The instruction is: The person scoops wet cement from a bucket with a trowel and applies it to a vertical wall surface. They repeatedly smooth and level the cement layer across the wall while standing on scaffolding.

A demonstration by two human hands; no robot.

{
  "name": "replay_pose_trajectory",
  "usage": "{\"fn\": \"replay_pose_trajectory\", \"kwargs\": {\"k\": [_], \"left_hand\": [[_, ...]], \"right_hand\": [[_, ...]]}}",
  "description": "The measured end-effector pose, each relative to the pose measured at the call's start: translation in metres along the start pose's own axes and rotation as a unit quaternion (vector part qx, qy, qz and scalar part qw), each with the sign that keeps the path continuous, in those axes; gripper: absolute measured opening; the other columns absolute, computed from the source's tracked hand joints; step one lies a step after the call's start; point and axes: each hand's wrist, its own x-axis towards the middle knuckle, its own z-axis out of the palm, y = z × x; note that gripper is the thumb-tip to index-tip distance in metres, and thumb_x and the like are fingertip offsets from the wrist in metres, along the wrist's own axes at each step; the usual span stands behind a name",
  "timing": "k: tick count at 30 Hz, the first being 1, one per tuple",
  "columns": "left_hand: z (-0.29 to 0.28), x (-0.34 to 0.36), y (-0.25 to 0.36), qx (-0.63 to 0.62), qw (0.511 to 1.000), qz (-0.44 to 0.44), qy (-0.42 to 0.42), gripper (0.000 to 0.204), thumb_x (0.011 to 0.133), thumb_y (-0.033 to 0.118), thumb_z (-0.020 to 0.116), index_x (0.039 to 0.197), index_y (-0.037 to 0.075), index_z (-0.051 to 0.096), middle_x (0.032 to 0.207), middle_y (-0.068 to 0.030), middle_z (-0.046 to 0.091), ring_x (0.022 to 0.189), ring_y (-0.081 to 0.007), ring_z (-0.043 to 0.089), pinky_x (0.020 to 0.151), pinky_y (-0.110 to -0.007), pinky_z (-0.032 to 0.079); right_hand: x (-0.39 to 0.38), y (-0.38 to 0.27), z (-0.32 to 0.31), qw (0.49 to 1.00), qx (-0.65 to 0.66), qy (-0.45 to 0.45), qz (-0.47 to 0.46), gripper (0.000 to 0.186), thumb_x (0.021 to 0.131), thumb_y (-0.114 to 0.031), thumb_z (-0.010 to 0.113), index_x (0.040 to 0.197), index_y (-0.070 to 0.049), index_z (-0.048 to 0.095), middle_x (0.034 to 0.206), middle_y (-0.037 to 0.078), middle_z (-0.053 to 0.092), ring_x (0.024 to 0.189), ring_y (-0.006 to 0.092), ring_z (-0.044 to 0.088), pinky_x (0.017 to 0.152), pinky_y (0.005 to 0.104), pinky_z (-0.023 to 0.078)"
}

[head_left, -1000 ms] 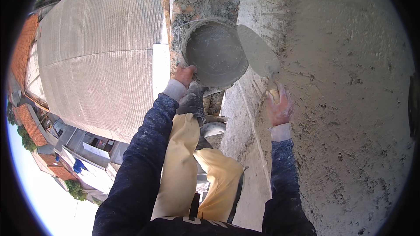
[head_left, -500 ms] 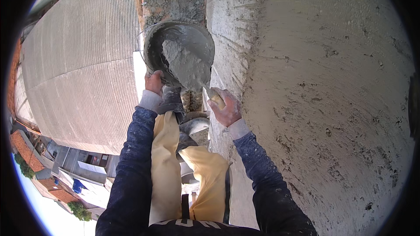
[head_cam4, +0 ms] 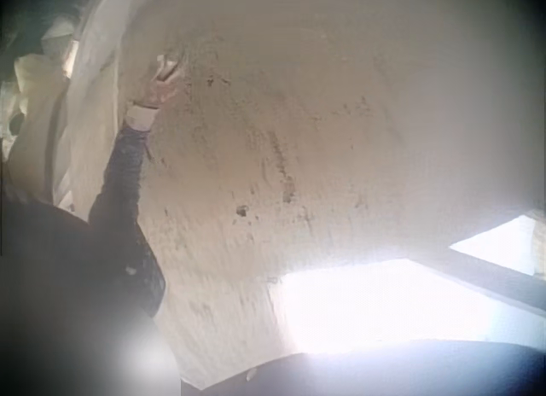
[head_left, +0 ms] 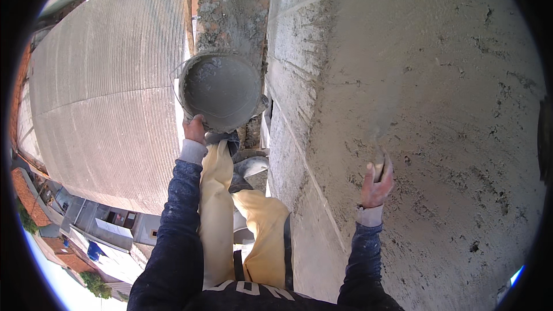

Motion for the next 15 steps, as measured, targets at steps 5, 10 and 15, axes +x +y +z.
{"fn": "replay_pose_trajectory", "kwargs": {"k": [5,10,15], "left_hand": [[0.015,-0.062,0.011,0.044,0.998,0.042,0.027,0.043,0.077,0.006,0.058,0.118,-0.003,0.048,0.104,-0.0126,0.061,0.089,-0.0244,0.059,0.081,-0.035,0.049],[0.02,-0.07,0.007,0.081,0.992,0.06,-0.079,0.04,0.076,0.005,0.058,0.112,-0.007,0.051,0.106,-0.0135,0.06,0.092,-0.0245,0.057,0.082,-0.034,0.047],[0.022,-0.07,-0.002,0.073,0.993,0.074,-0.06,0.038,0.077,0.006,0.058,0.113,-0.006,0.052,0.101,-0.0125,0.062,0.088,-0.0237,0.058,0.08,-0.034,0.047]], "right_hand": [[-0.019,-0.041,0.108,0.972,-0.081,-0.209,-0.069,0.047,0.082,-0.02,0.063,0.124,-0.005,0.051,0.106,0.013,0.06,0.1,0.0349,0.057,0.084,0.0453,0.047],[-0.03,-0.084,0.205,0.953,-0.101,-0.264,-0.107,0.047,0.085,-0.023,0.059,0.128,-0.007,0.048,0.118,0.016,0.054,0.11,0.0329,0.054,0.087,0.0454,0.046],[-0.05,-0.057,0.17,0.948,0.057,-0.31,-0.045,0.05,0.084,-0.03,0.063,0.127,-0.006,0.052,0.113,0.019,0.06,0.105,0.0346,0.059,0.089,0.0414,0.047]]}}
